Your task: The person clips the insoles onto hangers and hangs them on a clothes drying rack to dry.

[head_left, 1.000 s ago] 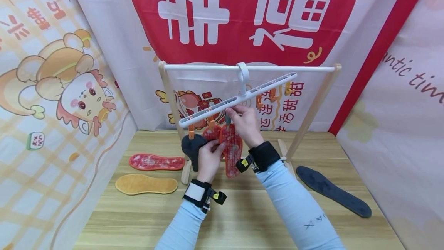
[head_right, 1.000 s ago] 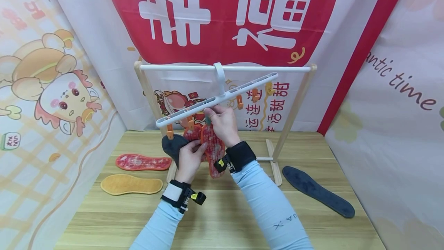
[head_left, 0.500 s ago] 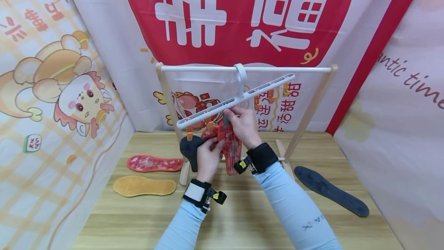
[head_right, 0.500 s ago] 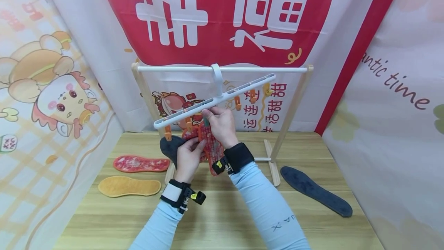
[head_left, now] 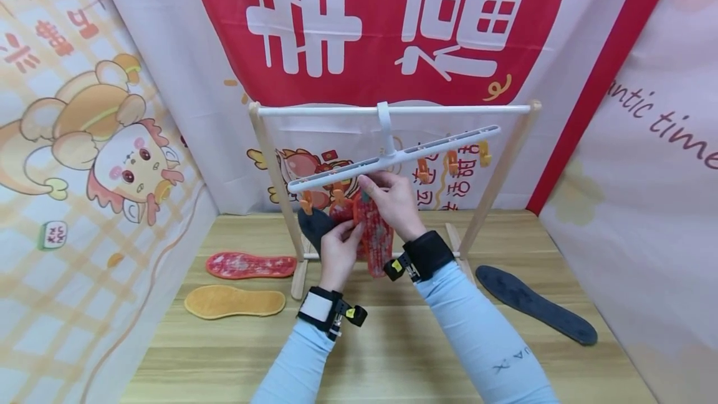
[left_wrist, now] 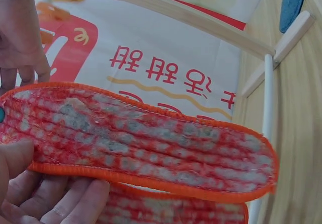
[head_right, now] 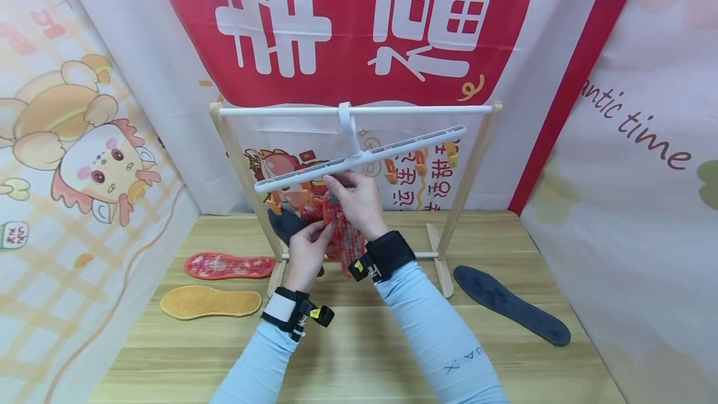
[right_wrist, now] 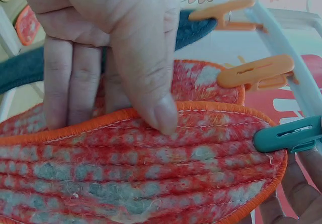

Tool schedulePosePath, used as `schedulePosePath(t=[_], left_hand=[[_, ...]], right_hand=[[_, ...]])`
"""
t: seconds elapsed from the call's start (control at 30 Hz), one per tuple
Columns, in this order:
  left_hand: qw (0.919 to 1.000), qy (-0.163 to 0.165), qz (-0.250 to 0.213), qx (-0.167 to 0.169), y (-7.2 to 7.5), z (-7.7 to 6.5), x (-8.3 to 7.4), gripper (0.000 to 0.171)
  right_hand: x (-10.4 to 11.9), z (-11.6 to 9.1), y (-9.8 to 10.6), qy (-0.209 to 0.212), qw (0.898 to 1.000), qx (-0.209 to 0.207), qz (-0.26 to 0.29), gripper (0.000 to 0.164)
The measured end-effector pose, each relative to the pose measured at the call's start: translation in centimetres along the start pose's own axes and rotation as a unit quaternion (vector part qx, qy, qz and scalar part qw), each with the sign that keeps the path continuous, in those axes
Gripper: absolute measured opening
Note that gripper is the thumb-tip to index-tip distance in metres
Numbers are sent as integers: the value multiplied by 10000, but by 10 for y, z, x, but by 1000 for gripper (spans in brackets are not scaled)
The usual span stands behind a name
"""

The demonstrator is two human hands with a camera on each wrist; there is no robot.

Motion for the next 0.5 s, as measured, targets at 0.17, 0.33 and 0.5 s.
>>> schedulePosePath(t=[0.17,0.33,0.5], left_hand=[[9994,301,-162,48,0,-2,10,27],[9995,319,-70,48,3,-3,13,28],[9997,164,177,-25,8,-4,10,29]], right_hand=[[-1,0,-1,-132,9999,21,38,39],[-1,2,-5,-126,9998,103,146,39],[1,4,-10,-53,9997,157,193,36]])
Point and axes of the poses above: each hand's wrist, its own z-axis towards the middle knuckle, its own y-axis out of the back of the hand, x = y × z, the point moved 8 cm from there along z, towards the middle knuckle, and after that the axes turned 4 degrees about -y, right-handed, at the moved point
